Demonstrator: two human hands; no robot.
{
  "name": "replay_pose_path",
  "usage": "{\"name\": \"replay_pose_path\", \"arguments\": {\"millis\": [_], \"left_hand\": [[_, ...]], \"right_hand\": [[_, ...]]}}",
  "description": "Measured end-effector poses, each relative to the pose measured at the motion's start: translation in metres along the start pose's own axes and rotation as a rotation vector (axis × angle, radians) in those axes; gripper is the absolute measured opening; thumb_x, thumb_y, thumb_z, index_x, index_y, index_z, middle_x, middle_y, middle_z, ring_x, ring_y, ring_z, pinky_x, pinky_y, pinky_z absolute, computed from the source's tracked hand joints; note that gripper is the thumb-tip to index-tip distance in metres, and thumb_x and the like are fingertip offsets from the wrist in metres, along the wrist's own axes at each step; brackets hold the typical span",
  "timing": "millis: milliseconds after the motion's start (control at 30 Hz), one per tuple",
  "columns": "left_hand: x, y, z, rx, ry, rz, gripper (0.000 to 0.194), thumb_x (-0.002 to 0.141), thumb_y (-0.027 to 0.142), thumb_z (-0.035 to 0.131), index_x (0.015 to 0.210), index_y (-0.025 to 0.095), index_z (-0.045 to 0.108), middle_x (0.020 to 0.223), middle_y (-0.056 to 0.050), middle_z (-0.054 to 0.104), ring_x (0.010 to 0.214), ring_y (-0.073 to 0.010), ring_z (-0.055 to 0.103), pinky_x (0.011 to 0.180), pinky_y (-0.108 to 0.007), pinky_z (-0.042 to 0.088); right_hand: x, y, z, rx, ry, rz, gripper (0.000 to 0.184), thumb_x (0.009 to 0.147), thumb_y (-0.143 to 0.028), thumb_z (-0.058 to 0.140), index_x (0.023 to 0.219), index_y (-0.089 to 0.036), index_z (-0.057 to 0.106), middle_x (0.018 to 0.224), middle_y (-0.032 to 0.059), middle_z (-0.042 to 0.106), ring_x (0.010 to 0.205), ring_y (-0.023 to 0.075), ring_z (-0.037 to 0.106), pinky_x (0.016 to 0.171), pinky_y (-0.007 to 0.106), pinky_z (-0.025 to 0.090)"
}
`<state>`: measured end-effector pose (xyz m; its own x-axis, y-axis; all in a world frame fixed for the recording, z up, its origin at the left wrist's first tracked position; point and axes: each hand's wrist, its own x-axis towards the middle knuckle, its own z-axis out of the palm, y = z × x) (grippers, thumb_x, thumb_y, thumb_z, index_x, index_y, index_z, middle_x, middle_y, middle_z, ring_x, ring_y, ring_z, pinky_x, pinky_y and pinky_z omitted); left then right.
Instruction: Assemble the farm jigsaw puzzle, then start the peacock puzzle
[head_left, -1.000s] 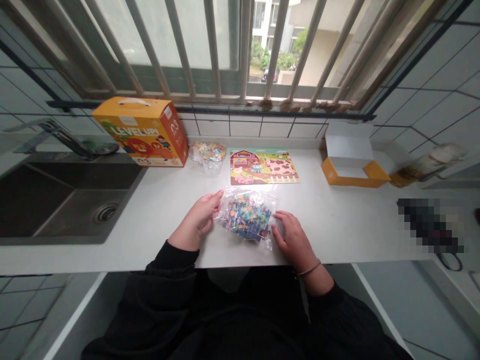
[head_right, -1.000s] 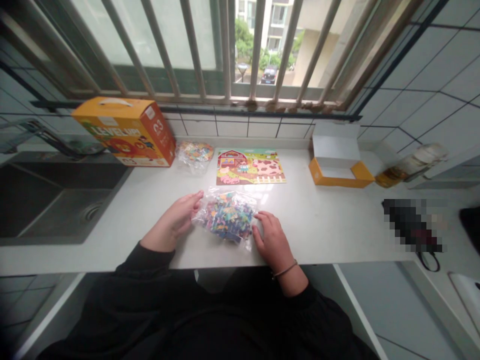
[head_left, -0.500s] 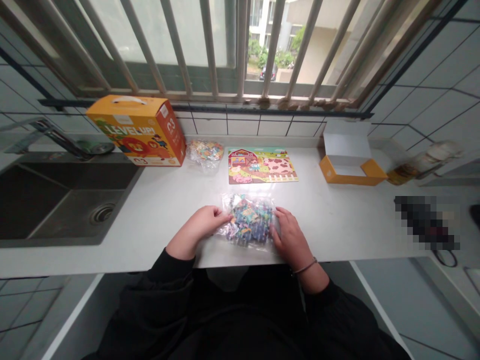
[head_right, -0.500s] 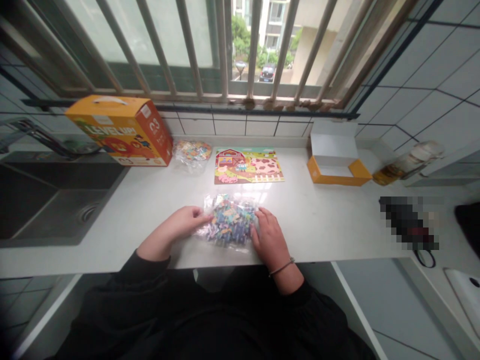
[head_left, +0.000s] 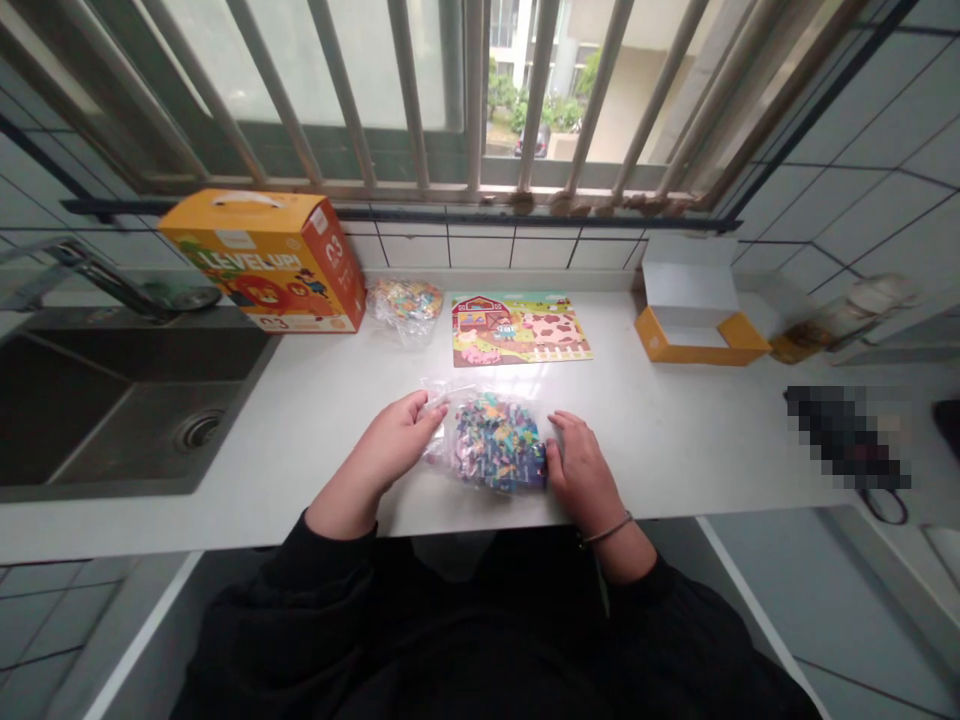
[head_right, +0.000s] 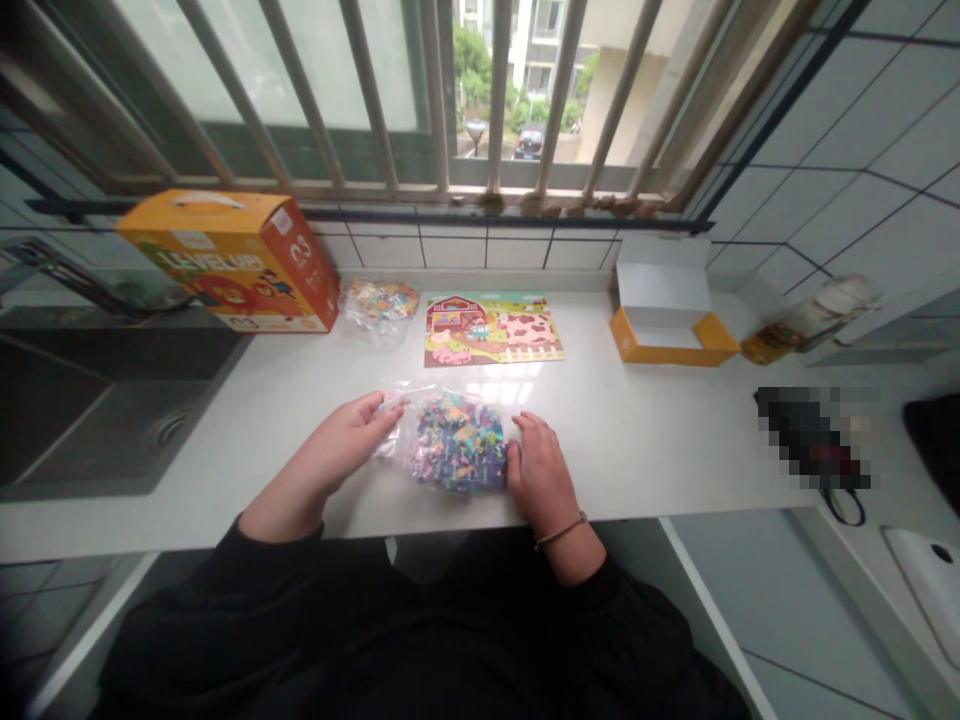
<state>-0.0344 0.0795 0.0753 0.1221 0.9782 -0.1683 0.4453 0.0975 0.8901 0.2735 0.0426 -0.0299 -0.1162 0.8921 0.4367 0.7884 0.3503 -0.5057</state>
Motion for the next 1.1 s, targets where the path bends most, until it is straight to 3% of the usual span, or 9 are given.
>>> {"name": "replay_pose_path", "arguments": {"millis": [200,333,433,567,700,1100], "left_hand": [[-0.002,-0.002,-0.021,-0.118,0.076,-0.017,0.055,0.087,0.071,0.072,0.107,0.02,0.075,0.093,-0.003,0.075,0.077,-0.02,0.062,0.069,-0.028,0.045],[-0.003,-0.007,-0.03,-0.06,0.142,-0.039,0.059,0.085,0.074,0.075,0.107,0.019,0.078,0.087,-0.002,0.074,0.072,-0.0181,0.059,0.064,-0.026,0.041],[-0.008,-0.006,-0.04,-0.085,0.181,-0.045,0.06,0.083,0.073,0.078,0.11,0.019,0.08,0.092,-0.003,0.077,0.074,-0.018,0.061,0.067,-0.026,0.044],[-0.015,0.002,-0.057,-0.107,0.314,-0.063,0.067,0.075,0.075,0.084,0.111,0.019,0.081,0.098,-0.006,0.08,0.076,-0.0193,0.063,0.066,-0.027,0.046],[-0.02,0.002,-0.077,-0.107,0.345,-0.071,0.073,0.07,0.076,0.087,0.112,0.016,0.082,0.098,-0.007,0.079,0.077,-0.0183,0.061,0.065,-0.026,0.044],[-0.039,0.007,-0.125,-0.15,0.483,-0.116,0.07,0.066,0.063,0.096,0.113,0.013,0.081,0.089,-0.002,0.075,0.073,-0.0132,0.053,0.062,-0.024,0.041]], "right_hand": [[-0.001,0.003,0.001,0.006,-0.026,-0.005,0.041,0.111,-0.031,0.045,0.146,-0.016,0.059,0.146,0.0214,0.065,0.141,0.0335,0.06,0.122,0.059,0.051],[-0.001,0.002,-0.003,0.005,-0.084,-0.048,0.043,0.112,-0.036,0.045,0.149,-0.018,0.058,0.151,0.0202,0.064,0.145,0.0337,0.058,0.124,0.06,0.048],[-0.001,-0.001,-0.006,-0.011,-0.132,-0.075,0.044,0.113,-0.038,0.044,0.15,-0.02,0.059,0.152,0.019,0.065,0.145,0.0332,0.059,0.126,0.061,0.045],[-0.001,-0.004,-0.007,-0.045,-0.157,-0.083,0.046,0.113,-0.041,0.044,0.15,-0.02,0.059,0.153,0.0189,0.065,0.143,0.0339,0.06,0.125,0.062,0.044],[-0.003,-0.003,-0.004,-0.055,-0.155,-0.077,0.046,0.113,-0.043,0.045,0.149,-0.019,0.06,0.152,0.0193,0.065,0.143,0.0341,0.06,0.124,0.061,0.045],[-0.003,-0.004,-0.003,-0.072,-0.142,-0.087,0.044,0.113,-0.046,0.047,0.145,-0.02,0.062,0.148,0.0185,0.067,0.138,0.0353,0.062,0.121,0.06,0.047]]}}
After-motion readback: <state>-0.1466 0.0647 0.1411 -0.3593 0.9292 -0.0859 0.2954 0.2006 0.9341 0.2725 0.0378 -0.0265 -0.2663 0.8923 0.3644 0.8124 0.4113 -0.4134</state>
